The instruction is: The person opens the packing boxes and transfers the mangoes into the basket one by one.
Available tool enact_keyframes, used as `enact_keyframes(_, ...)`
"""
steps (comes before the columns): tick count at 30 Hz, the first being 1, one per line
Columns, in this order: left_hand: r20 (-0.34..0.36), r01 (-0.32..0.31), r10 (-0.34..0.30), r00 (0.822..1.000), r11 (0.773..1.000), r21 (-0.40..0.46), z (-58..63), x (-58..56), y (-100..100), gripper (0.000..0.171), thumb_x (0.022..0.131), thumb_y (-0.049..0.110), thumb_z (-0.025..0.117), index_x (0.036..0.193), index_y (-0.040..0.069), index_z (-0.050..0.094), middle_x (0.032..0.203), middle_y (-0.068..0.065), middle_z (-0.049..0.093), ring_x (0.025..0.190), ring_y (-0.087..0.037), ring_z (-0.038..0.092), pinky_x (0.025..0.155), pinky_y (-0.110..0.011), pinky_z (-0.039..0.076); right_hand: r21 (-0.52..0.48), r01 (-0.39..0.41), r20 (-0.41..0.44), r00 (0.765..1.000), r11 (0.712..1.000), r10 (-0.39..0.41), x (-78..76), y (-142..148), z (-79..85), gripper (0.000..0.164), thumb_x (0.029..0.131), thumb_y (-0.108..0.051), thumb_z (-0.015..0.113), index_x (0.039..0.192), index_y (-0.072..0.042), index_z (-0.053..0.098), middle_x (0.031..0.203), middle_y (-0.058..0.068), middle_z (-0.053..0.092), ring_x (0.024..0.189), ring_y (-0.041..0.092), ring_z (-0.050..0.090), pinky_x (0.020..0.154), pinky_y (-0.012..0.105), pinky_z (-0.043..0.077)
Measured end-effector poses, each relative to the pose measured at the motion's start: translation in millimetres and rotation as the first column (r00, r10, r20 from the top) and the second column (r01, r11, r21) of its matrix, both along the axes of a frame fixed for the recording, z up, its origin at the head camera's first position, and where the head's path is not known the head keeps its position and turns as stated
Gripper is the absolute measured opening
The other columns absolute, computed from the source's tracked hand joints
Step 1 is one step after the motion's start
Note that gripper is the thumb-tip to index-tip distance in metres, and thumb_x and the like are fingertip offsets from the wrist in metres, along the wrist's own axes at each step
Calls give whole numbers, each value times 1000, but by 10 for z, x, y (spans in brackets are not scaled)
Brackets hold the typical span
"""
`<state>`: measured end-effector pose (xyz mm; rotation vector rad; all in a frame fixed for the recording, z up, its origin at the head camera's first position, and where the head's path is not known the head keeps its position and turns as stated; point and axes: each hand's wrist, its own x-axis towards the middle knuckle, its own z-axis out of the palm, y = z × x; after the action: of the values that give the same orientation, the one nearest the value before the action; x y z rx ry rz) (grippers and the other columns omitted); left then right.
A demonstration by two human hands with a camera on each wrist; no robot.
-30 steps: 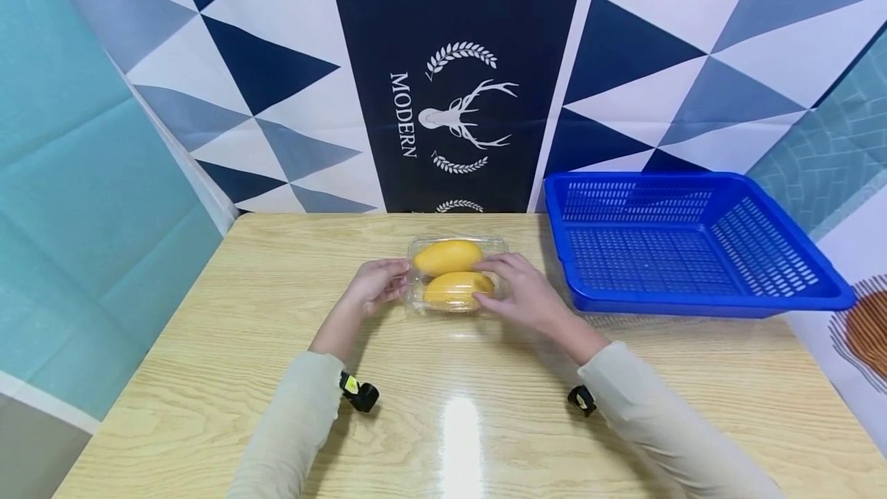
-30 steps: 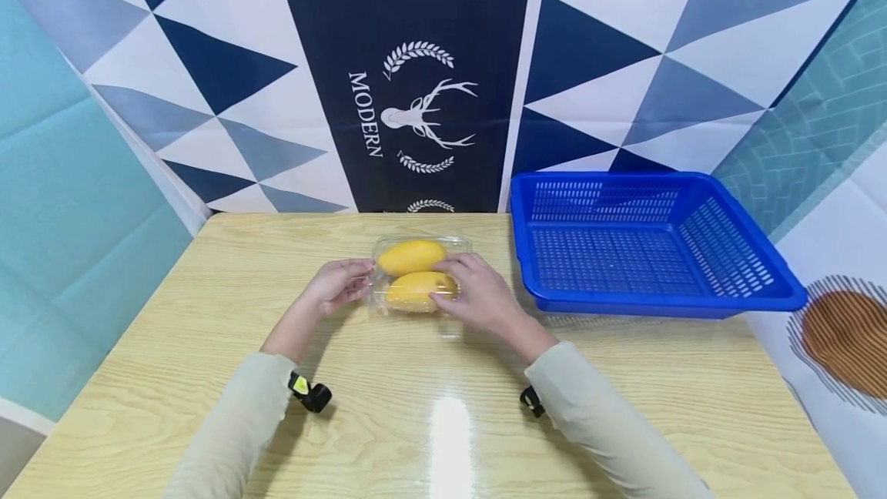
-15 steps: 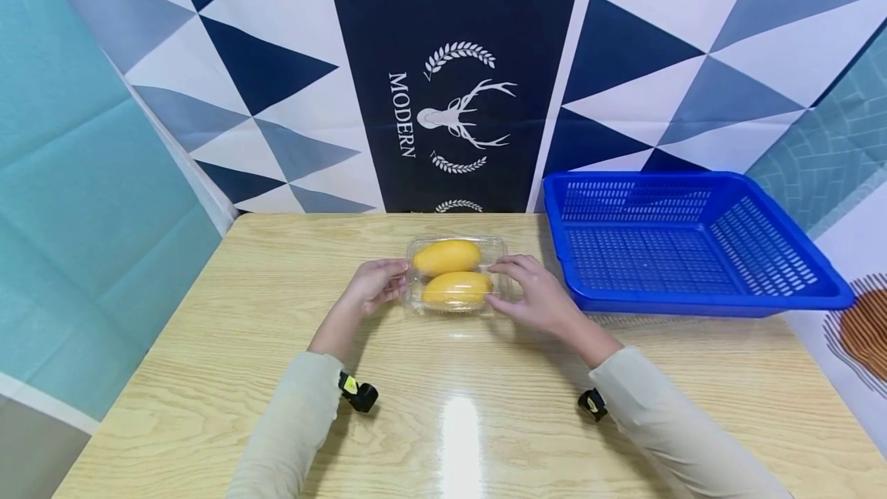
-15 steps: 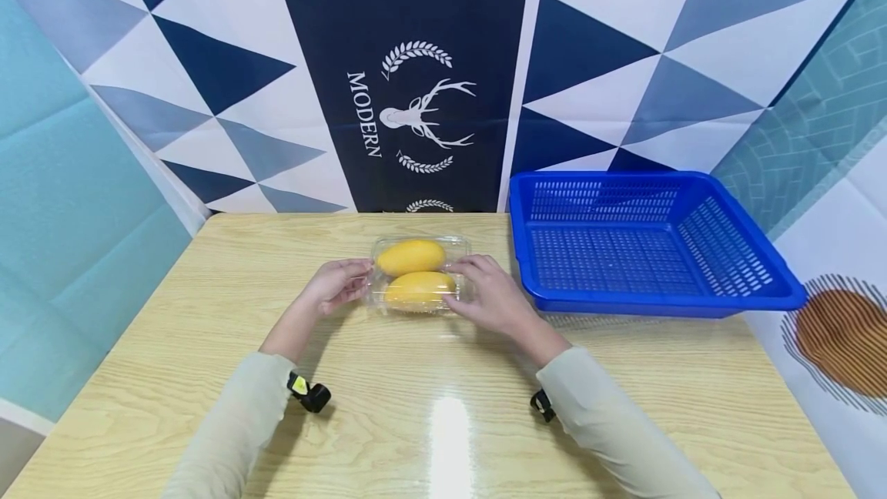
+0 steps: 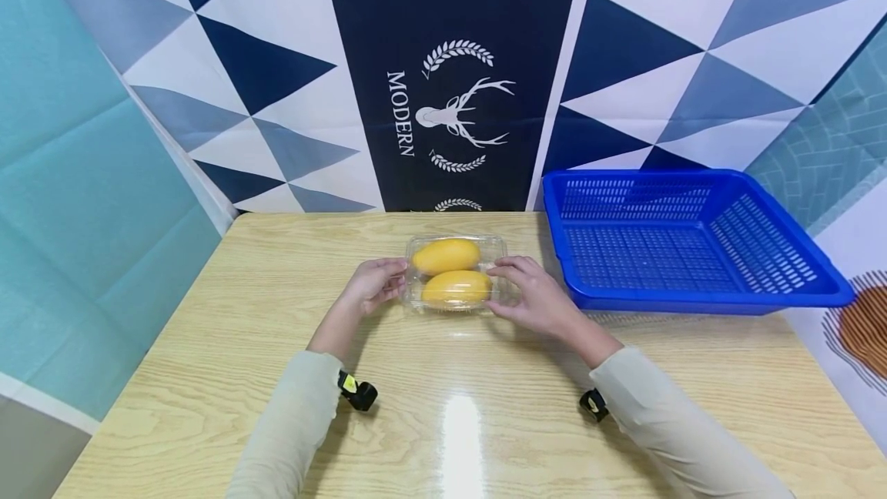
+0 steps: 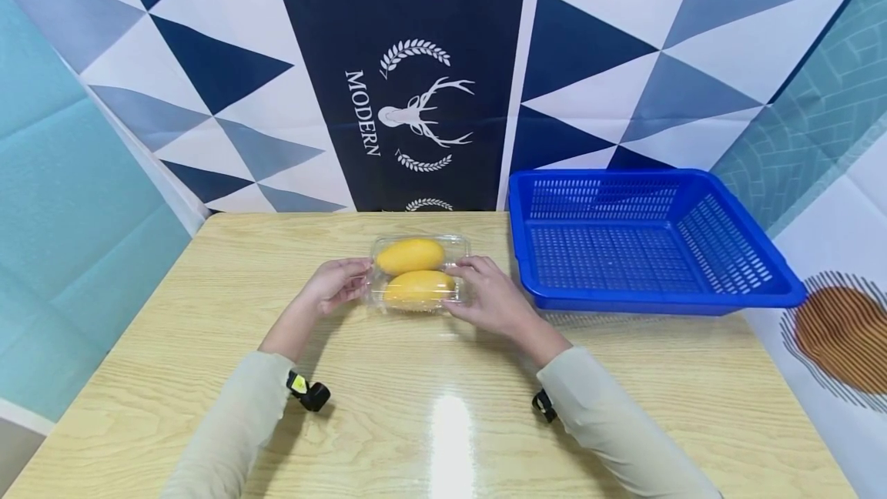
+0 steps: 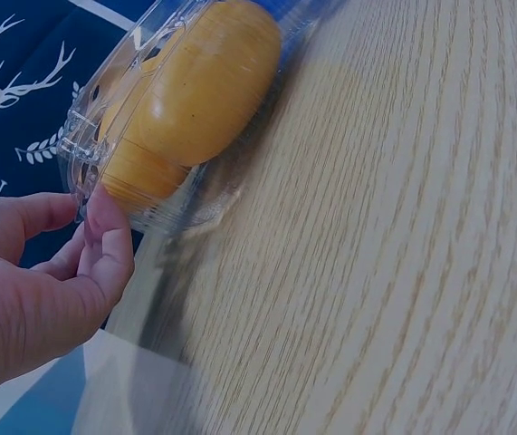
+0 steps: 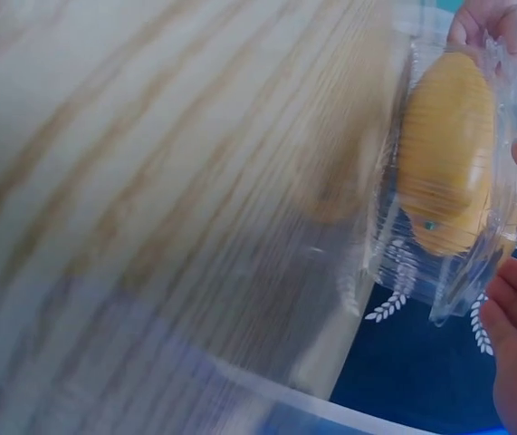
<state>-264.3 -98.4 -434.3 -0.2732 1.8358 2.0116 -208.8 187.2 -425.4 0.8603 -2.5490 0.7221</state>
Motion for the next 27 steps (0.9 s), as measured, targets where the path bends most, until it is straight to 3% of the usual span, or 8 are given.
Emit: enact_keyframes(27, -4, 12, -12, 1000, 1000, -9, 9, 13, -4, 39, 94, 10, 53, 129, -6, 47, 75, 3, 56, 67, -5, 55, 65, -15, 54, 98, -17, 27, 1000, 995, 15, -17, 13, 33, 49, 74, -27, 77, 116, -7, 64, 121, 15, 57, 115, 28, 50, 98, 45, 47)
